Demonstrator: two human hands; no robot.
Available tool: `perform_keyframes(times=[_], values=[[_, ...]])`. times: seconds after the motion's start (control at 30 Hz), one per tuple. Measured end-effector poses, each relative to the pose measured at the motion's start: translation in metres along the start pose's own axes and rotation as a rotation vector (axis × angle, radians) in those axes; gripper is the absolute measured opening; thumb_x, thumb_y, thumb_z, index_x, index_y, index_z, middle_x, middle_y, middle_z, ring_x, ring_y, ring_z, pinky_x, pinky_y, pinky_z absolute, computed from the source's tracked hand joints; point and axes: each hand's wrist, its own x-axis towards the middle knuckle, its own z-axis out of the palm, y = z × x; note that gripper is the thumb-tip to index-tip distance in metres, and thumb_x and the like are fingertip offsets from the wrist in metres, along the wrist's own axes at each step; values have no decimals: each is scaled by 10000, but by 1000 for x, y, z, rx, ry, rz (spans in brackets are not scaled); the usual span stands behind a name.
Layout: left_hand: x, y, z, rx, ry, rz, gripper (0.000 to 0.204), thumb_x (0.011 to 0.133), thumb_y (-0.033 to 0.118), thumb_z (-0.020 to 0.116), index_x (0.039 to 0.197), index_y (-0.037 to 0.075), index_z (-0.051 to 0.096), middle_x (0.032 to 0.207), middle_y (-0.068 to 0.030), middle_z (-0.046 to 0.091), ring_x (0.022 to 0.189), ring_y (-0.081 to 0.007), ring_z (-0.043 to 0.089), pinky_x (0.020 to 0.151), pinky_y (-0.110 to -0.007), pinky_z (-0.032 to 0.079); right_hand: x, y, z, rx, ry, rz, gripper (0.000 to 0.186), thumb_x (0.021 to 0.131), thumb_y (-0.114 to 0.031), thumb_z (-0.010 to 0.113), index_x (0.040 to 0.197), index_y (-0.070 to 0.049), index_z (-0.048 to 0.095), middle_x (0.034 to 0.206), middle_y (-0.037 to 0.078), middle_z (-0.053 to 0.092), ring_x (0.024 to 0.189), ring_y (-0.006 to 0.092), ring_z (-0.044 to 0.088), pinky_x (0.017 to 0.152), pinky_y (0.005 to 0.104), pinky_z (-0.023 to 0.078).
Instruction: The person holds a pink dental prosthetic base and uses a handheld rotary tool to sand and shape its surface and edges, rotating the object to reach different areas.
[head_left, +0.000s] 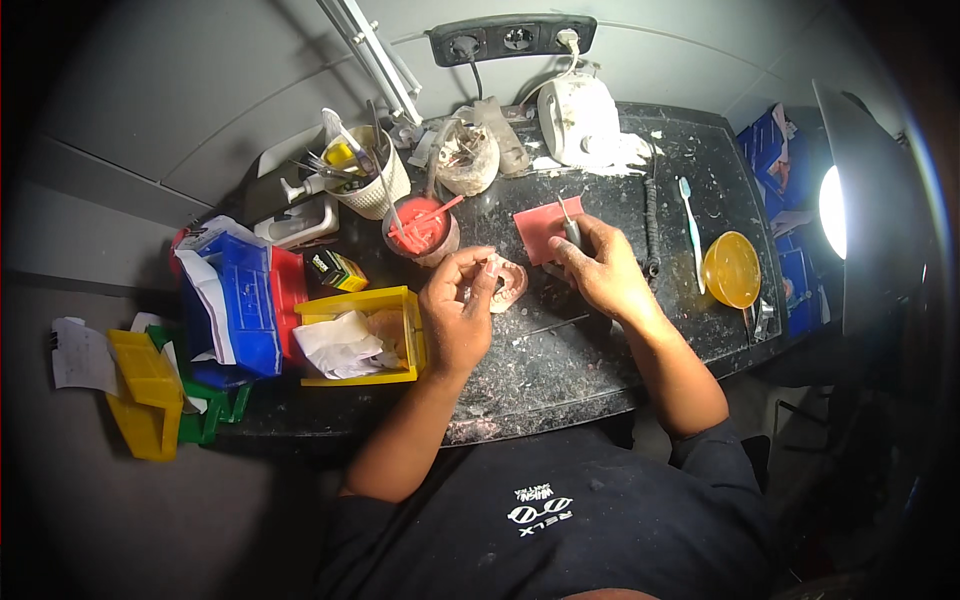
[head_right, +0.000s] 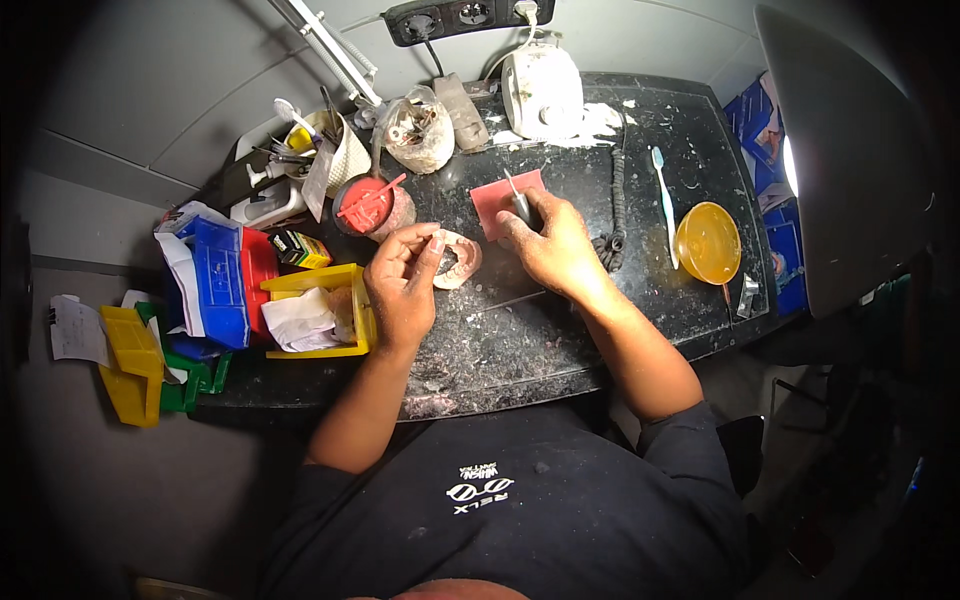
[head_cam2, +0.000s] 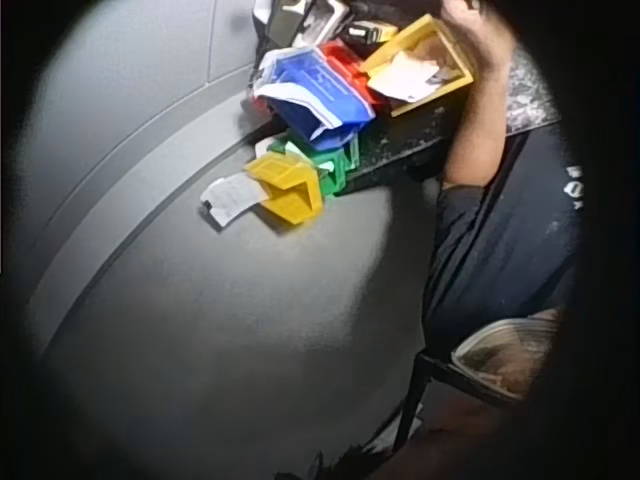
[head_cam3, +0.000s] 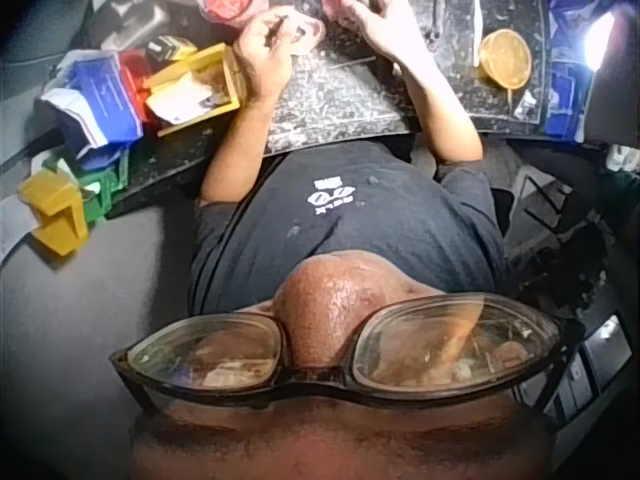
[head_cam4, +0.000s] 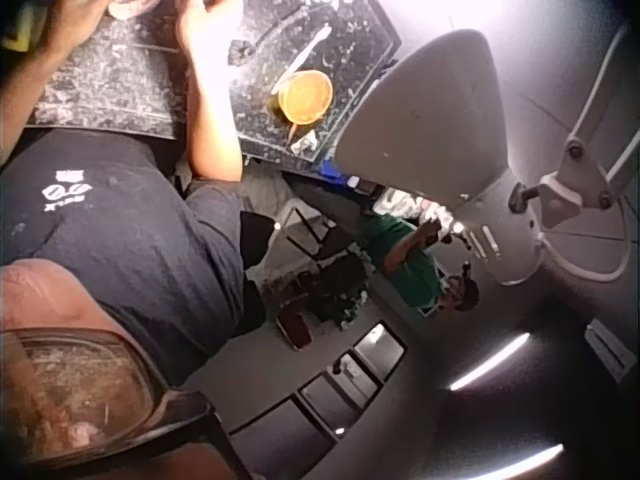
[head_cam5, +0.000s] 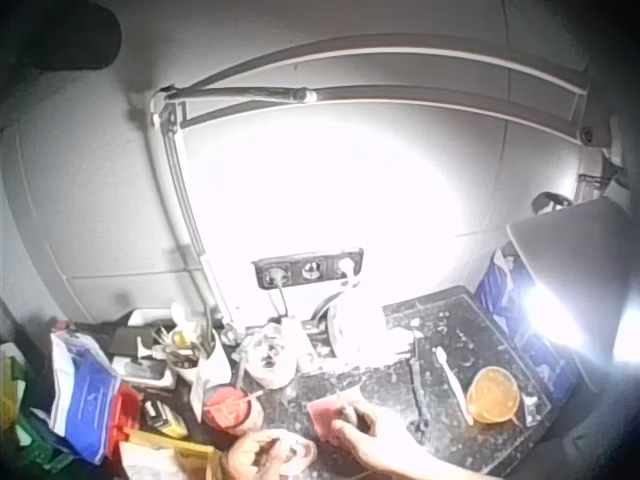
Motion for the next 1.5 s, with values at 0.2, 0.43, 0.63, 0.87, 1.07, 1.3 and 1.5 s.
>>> perform_keyframes(times=[0.2, 0.43, 0.63, 0.87, 1.07, 1.3, 1.5], values=[[0, -3, -1, 67, -22, -37, 160, 977, -15, 637, 1130, -56, 662, 1018, -88, 720, 926, -103, 669, 846, -244, 531, -2, -4, -1, -443, 281, -357, 350, 895, -63, 661, 1228, 39, 621, 1050, 280, 669, 1005, 467, 656, 878, 480, 524], [-1, -5, 3, -11, -47, -75, 132, 974, 33, 653, 1079, -45, 672, 949, -88, 739, 838, -97, 675, 774, -249, 539, -8, -24, 0, -516, 236, -483, 320, 844, -44, 750, 1159, -18, 701, 1097, 183, 705, 1020, 352, 693, 919, 398, 538], [-1, 1, 2, -18, -73, -110, 103, 956, 38, 689, 1025, -30, 653, 937, -83, 737, 828, -77, 663, 682, -224, 532, -12, -24, 7, -291, -207, -546, 158, 808, -100, 801, 949, -39, 761, 963, 82, 757, 961, 249, 728, 1114, 484, 428], [-1, 8, 4, 41, -97, -84, 70, 954, 3, 677, 1005, -44, 671, 951, -87, 738, 875, -97, 682, 760, -231, 561, -11, -20, 9, -365, -140, -644, 141, 848, -111, 751, 970, -41, 753, 926, 89, 747, 892, 300, 719, 1052, 498, 453], [0, 14, 1, 428, -34, 163, 97, 923, 20, 664, 1002, -32, 687, 1090, -144, 714, 958, -235, 685, 898, -335, 532, -11, -20, 10, -340, -91, -598, 143, 857, -114, 744, 970, -28, 730, 889, 142, 719, 865, 330, 710, 931, 437, 524], [0, 8, -4, 818, -190, 274, 440, 849, 210, 695, 1217, -22, 626, 1323, -193, 603, 1223, -389, 544, 1059, -507, 392, -9, -24, 3, -211, 73, -401, 163, 843, -109, 760, 945, 11, 716, 835, 154, 713, 761, 281, 727, 694, 367, 577], [0, 33, -12, 844, -457, 151, 686, 749, 219, 796, 1367, 42, 556, 1380, -126, 562, 1285, -345, 492, 1100, -470, 335, -5, -24, -9, -294, 158, -390, 126, 843, -75, 747, 932, 5, 711, 871, 141, 714, 781, 247, 726, 700, 334, 580]])
